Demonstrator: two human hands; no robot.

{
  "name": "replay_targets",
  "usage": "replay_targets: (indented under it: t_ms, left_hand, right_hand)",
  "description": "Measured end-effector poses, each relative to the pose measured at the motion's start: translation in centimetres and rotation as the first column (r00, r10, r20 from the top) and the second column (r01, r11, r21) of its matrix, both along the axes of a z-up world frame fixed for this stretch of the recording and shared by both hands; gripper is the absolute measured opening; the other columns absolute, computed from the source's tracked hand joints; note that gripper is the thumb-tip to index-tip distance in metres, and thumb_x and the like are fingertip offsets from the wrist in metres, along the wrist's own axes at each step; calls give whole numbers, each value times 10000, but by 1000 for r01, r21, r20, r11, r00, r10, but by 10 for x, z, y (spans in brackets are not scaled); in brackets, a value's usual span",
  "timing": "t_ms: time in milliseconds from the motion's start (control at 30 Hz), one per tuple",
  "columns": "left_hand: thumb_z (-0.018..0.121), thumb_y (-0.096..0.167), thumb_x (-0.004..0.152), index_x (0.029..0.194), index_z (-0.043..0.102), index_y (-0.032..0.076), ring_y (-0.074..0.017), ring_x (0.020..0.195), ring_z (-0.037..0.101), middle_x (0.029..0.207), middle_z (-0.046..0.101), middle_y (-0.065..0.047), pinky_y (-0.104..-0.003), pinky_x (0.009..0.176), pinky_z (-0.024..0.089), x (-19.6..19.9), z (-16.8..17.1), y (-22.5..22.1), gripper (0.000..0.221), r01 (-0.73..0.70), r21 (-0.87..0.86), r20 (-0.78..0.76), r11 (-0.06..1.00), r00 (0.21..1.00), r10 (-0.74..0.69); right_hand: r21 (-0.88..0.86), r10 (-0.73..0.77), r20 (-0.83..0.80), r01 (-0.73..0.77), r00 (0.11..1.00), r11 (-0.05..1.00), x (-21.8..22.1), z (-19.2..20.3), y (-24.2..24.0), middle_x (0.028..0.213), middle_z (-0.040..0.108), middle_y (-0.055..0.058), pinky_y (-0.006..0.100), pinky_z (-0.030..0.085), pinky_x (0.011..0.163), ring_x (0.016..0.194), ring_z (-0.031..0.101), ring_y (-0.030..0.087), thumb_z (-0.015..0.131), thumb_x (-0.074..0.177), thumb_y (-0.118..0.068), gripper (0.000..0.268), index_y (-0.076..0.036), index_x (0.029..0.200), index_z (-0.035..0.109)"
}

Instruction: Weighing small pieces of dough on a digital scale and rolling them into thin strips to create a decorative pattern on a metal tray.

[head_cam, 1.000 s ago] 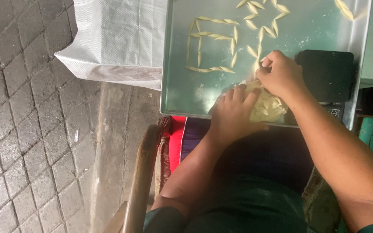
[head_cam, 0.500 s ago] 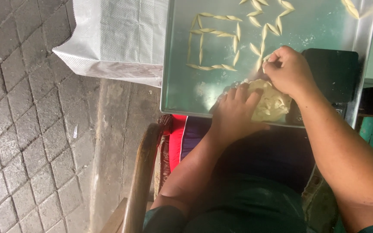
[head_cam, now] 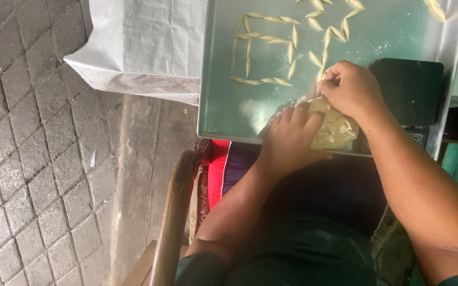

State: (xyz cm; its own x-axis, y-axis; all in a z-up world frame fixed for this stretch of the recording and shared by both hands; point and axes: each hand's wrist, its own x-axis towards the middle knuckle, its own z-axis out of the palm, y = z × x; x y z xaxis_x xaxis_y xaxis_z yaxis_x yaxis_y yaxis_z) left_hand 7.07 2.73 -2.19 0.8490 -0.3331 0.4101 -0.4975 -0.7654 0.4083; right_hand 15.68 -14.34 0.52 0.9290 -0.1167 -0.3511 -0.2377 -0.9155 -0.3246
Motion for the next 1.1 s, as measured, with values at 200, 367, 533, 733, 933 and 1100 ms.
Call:
replay_targets:
  t_ms: [200,367,533,733,933,1100]
  left_hand:
    - [781,803,496,1123,606,229,-314,946,727,1126,621,-104,-442,840,611,-1,-4,-2,868,-7,-2,27,1000,1000,7]
    - [725,815,591,1128,610,207,-327,949,727,1122,614,-113,-448,827,609,-1,-3,0,820,22,-30,-5,999,1000,-23]
    - [776,794,514,1135,616,218,-324,970,730,1141,623,-112,-450,856,615,-2,-5,-2,862,11,-21,-13,1000,1000,-11]
    - [817,775,486,1134,609,218,-313,983,724,1152,618,-104,-449,873,615,-1,3,-1,879,14,2,-17,1000,1000,-14]
    - [870,732,465,1164,608,216,-318,1006,726,1166,623,-106,-464,888,616,-1,5,-1,907,33,-1,-47,999,998,-33]
    - [837,760,499,1158,608,213,-313,992,728,1157,617,-98,-452,870,620,-1,4,0,887,29,2,-25,1000,999,-29]
  right_hand:
    - [7,9,-45,-9,999,1000,5,-9,-12,1110,773,74,489,563,866,1102,700,331,650,946,-359,264,-162,1105,725]
    - [39,-2,-20,3,1000,999,6,0,-14,1081,771,75,477,563,829,1051,713,322,672,941,-317,251,-148,1117,732]
    - [45,-2,-42,4,999,999,4,9,-3,1087,774,57,475,565,842,1081,705,313,698,910,-346,279,-138,1094,718]
    - [-5,-37,-50,36,998,999,5,-1,-6,1069,774,7,465,576,848,1085,707,274,708,860,-295,249,-167,1074,692]
    - [-31,-62,-23,62,998,998,2,6,-2,1045,768,7,480,583,832,1062,710,303,662,887,-266,219,-176,1086,666]
    - [-21,-45,-25,45,999,999,4,-4,-4,1048,764,10,493,585,842,1064,710,317,669,878,-307,263,-154,1091,646]
